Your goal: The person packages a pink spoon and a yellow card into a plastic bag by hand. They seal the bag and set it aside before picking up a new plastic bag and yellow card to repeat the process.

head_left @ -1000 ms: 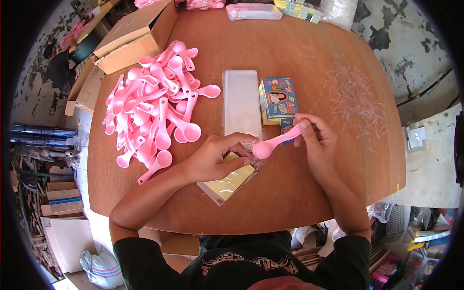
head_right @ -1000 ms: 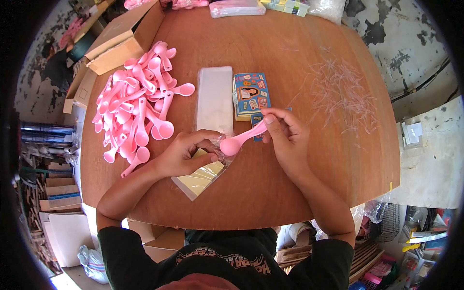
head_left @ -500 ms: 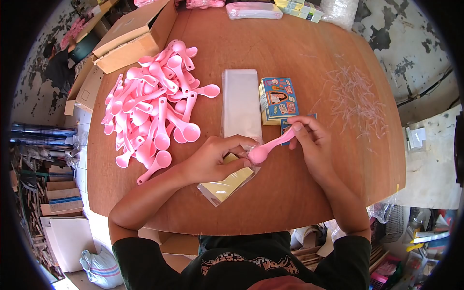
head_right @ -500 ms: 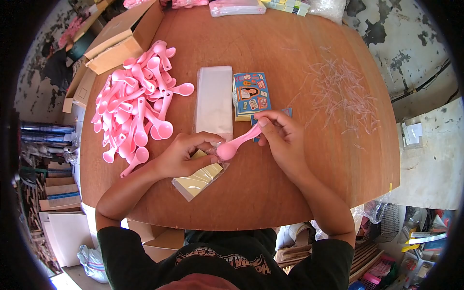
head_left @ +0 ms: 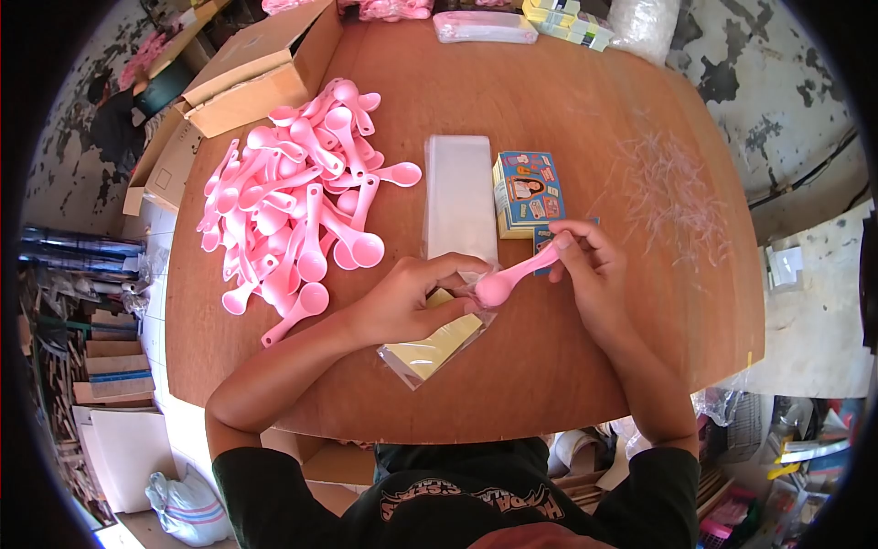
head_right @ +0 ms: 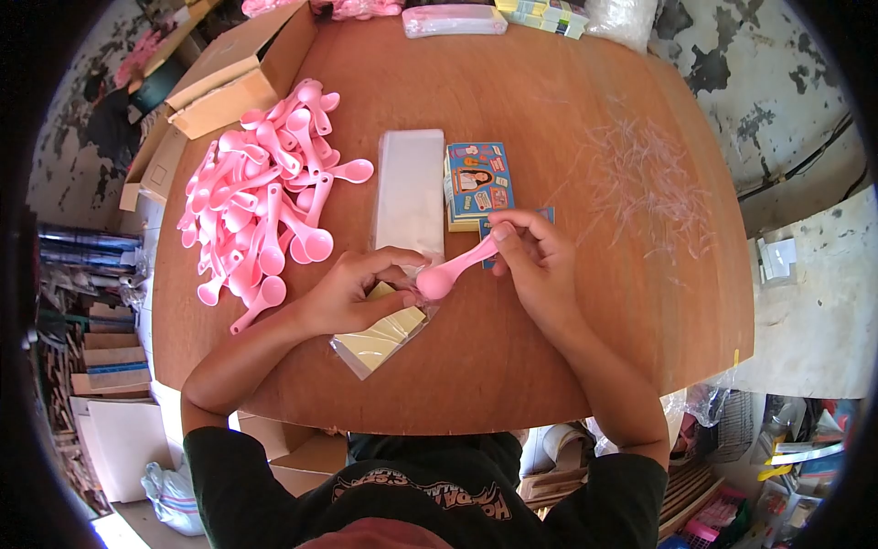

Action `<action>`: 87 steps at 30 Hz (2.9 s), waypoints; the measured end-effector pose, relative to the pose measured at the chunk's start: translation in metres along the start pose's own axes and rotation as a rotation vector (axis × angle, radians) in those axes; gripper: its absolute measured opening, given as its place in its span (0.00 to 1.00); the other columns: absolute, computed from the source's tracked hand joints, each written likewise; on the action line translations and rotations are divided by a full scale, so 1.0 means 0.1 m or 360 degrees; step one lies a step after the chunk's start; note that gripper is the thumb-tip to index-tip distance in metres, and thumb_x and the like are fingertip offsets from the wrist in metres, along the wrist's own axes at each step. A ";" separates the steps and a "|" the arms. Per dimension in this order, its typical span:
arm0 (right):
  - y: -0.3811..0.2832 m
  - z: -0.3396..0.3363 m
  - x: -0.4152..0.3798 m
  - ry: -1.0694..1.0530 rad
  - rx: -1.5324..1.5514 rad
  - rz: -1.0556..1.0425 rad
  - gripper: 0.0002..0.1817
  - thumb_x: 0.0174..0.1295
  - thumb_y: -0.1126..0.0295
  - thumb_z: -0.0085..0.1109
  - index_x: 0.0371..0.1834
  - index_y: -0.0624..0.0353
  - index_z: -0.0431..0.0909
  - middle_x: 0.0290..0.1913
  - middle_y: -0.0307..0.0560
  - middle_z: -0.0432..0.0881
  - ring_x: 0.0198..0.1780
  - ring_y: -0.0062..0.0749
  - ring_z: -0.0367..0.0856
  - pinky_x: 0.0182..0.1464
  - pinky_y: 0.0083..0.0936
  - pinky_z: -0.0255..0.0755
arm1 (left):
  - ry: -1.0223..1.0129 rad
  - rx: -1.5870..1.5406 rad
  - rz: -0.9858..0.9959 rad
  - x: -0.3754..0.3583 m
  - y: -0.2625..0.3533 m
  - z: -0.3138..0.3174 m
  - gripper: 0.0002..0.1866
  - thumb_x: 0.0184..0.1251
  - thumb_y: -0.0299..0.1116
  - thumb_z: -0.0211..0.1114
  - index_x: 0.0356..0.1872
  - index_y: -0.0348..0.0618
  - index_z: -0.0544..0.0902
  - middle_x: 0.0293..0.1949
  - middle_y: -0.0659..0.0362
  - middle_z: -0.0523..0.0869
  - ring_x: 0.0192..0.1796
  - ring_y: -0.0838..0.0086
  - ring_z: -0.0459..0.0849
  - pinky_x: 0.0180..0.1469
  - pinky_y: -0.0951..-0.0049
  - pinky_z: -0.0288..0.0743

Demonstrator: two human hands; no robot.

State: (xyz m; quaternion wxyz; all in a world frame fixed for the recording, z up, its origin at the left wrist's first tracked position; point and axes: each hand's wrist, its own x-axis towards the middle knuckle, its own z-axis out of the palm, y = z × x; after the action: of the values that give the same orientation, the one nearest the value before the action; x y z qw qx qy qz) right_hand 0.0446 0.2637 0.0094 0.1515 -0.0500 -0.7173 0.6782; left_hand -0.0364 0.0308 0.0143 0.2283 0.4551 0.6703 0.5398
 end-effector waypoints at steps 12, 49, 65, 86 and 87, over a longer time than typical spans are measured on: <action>-0.01 -0.01 0.01 -0.0009 0.0056 0.0007 0.11 0.68 0.68 0.57 0.47 0.64 0.79 0.32 0.38 0.80 0.28 0.15 0.74 0.29 0.13 0.69 | -0.0015 -0.0072 0.0032 0.00 -0.01 0.00 0.21 0.62 0.20 0.64 0.57 0.37 0.75 0.39 0.52 0.89 0.44 0.70 0.89 0.46 0.73 0.79; -0.02 0.01 -0.01 -0.0011 0.0083 0.0052 0.11 0.70 0.67 0.55 0.47 0.63 0.79 0.33 0.38 0.80 0.28 0.16 0.75 0.30 0.15 0.71 | -0.0078 -0.0188 -0.0066 0.00 0.00 -0.03 0.21 0.64 0.20 0.64 0.58 0.36 0.74 0.38 0.54 0.89 0.44 0.77 0.86 0.47 0.76 0.76; -0.06 0.01 -0.02 0.0169 0.0105 -0.0043 0.11 0.69 0.68 0.56 0.47 0.63 0.79 0.33 0.38 0.79 0.26 0.16 0.74 0.28 0.14 0.68 | -0.0106 -0.0401 -0.0143 -0.01 -0.07 -0.04 0.24 0.63 0.15 0.62 0.61 0.35 0.70 0.54 0.53 0.80 0.53 0.73 0.82 0.54 0.73 0.76; -0.03 0.00 -0.01 0.0054 0.0072 0.0029 0.10 0.69 0.69 0.56 0.46 0.63 0.80 0.33 0.38 0.80 0.27 0.15 0.74 0.29 0.14 0.69 | -0.0086 -0.0174 -0.0080 -0.01 -0.07 -0.03 0.22 0.62 0.19 0.64 0.58 0.37 0.75 0.40 0.52 0.88 0.44 0.72 0.88 0.47 0.73 0.78; -0.03 0.00 0.00 0.0036 0.0057 0.0032 0.10 0.69 0.68 0.56 0.46 0.63 0.79 0.33 0.38 0.80 0.28 0.15 0.74 0.29 0.14 0.69 | -0.0085 -0.0174 -0.0079 -0.01 -0.05 -0.03 0.22 0.62 0.19 0.64 0.58 0.37 0.75 0.40 0.52 0.88 0.44 0.72 0.88 0.47 0.73 0.78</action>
State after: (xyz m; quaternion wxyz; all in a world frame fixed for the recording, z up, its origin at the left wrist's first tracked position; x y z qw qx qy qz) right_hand 0.0454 0.2635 0.0120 0.1537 -0.0624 -0.7027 0.6919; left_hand -0.0401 0.0280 0.0105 0.2841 0.4395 0.6446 0.5574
